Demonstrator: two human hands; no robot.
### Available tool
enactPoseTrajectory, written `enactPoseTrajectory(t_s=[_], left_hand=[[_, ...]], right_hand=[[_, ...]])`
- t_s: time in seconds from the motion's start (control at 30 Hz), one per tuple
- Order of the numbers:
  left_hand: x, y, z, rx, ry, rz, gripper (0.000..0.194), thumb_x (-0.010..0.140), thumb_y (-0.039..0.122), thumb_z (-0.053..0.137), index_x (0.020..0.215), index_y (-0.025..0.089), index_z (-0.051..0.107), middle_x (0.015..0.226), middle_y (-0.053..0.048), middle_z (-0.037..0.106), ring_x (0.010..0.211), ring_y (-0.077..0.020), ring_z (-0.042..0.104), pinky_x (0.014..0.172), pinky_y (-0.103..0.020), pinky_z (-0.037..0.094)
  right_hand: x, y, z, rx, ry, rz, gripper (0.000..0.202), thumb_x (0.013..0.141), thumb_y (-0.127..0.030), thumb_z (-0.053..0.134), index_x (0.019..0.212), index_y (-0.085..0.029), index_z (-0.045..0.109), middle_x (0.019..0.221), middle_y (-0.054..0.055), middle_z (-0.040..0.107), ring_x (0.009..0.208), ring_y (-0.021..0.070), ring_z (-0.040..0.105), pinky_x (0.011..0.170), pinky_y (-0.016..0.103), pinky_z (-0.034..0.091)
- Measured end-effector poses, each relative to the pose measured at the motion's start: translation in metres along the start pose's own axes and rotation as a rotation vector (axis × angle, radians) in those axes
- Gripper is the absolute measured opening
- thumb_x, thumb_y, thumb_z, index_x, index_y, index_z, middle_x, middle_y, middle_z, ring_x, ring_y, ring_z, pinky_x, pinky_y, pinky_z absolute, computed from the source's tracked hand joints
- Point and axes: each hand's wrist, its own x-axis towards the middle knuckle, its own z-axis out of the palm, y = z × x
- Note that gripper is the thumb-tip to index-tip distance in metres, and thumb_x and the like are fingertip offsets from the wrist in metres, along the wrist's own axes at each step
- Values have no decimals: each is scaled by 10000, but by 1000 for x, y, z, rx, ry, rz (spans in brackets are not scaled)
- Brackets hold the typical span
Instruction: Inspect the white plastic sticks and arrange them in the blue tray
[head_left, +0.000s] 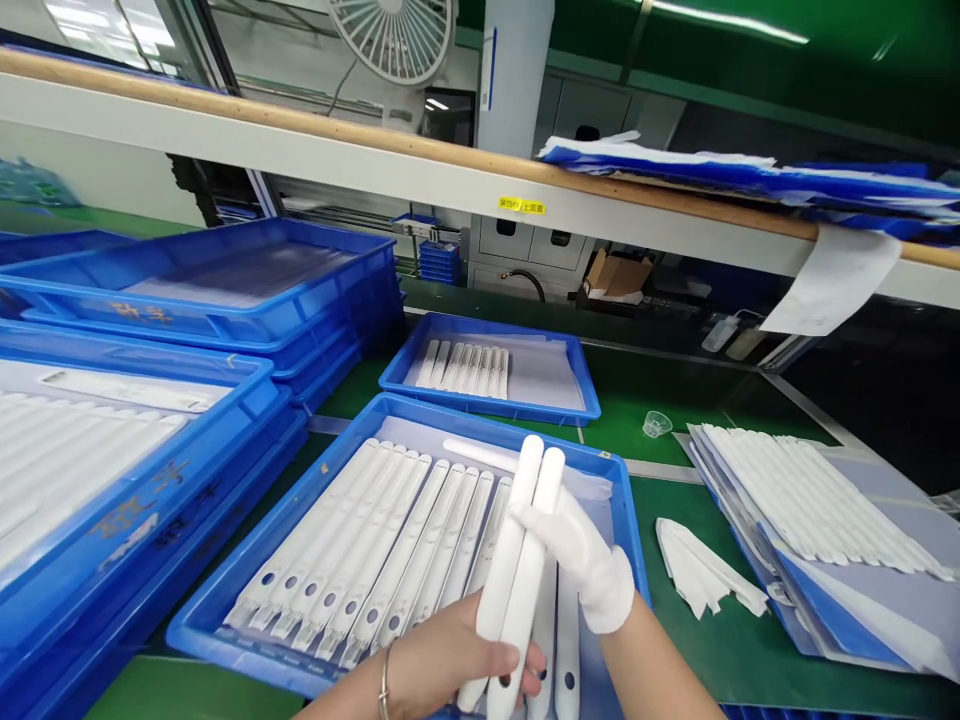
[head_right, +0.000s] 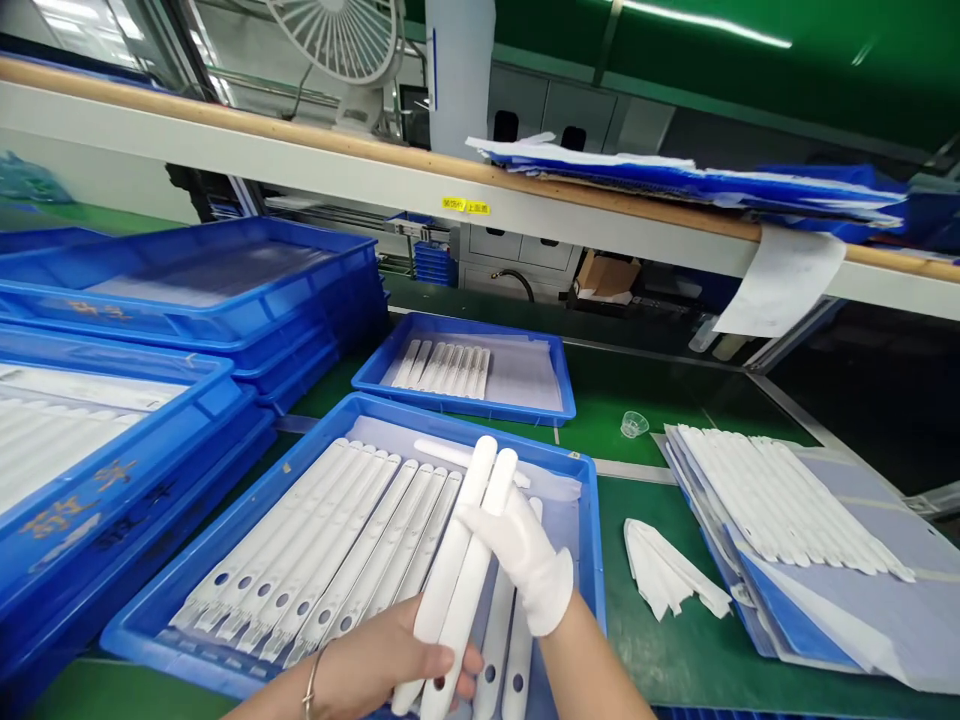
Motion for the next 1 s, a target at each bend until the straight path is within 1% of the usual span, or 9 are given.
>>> enactPoseTrajectory(t_s=[0.1, 0.2, 0.3, 0.37, 0.43, 0.5, 0.63, 0.83, 1.0], left_hand=[[-6, 8, -3, 119, -1, -33, 490, 596, 368, 842, 944, 106, 617, 901, -119, 710, 827, -247, 664, 727, -343, 491], [-12, 18, -4, 241, -28, -37, 467, 618, 419, 812, 920, 102, 651, 855, -98, 709, 838, -245, 655, 757, -338, 478], [-16, 24, -7, 339, -73, -26, 422, 666, 420, 771, 944, 115, 681, 887, -94, 718, 849, -240, 648, 770, -323, 466], [-17, 24, -10, 410, -93, -24, 391, 689, 410, 749, 956, 129, 702, 927, -94, 722, 859, -239, 643, 771, -309, 462], [-18, 25, -12, 479, -94, -30, 375, 702, 418, 727, 958, 144, 716, 954, -85, 721, 862, -238, 638, 769, -302, 466], [-19, 26, -11, 523, -90, -40, 373, 710, 437, 709, 953, 154, 721, 952, -72, 719, 847, -232, 634, 765, -298, 471], [-20, 29, -7, 519, -86, -24, 373, 696, 439, 732, 928, 147, 712, 890, -55, 710, 797, -202, 615, 731, -265, 457], [-18, 25, -10, 509, -58, -73, 359, 674, 439, 758, 896, 166, 685, 873, -35, 676, 788, -187, 573, 698, -252, 431], [-15, 21, -20, 521, -106, -93, 363, 661, 443, 762, 899, 185, 672, 841, -21, 640, 765, -186, 551, 654, -249, 433]], right_hand=[[-3, -9, 2, -98, 139, -78, 773, 743, -401, 747, 1400, -228, 378, 1436, 115, 373, 1388, 302, 233, 1172, 509, 143], [-2, -12, 2, -46, 136, -110, 955, 747, -352, 752, 1491, -234, 165, 1320, 128, 468, 1303, 291, 372, 1145, 518, 249], [1, -18, -2, -20, 166, -110, 893, 750, -294, 733, 1469, -272, 203, 1150, 64, 562, 1136, 257, 528, 1075, 504, 363], [3, -26, -5, -48, 177, -115, 714, 744, -282, 729, 1371, -294, 389, 1152, 30, 572, 1099, 237, 549, 1043, 458, 395], [3, -37, -8, -69, 130, -128, 390, 759, -295, 714, 1127, -251, 592, 1081, 23, 610, 1023, 226, 572, 965, 405, 442], [3, -46, -10, -57, 82, -128, 156, 780, -307, 689, 882, -205, 630, 935, 20, 634, 897, 207, 584, 851, 359, 475], [5, -53, -12, -53, 89, -83, 209, 801, -370, 658, 751, -186, 572, 755, -5, 562, 733, 164, 512, 709, 301, 439], [11, -46, -17, -149, 156, -147, 448, 899, -501, 490, 578, -211, 373, 610, -48, 261, 562, 113, 253, 552, 258, 312], [12, -41, -22, -155, 165, -204, 431, 923, -480, 457, 588, -215, 399, 618, -45, 255, 571, 123, 235, 552, 265, 302]])
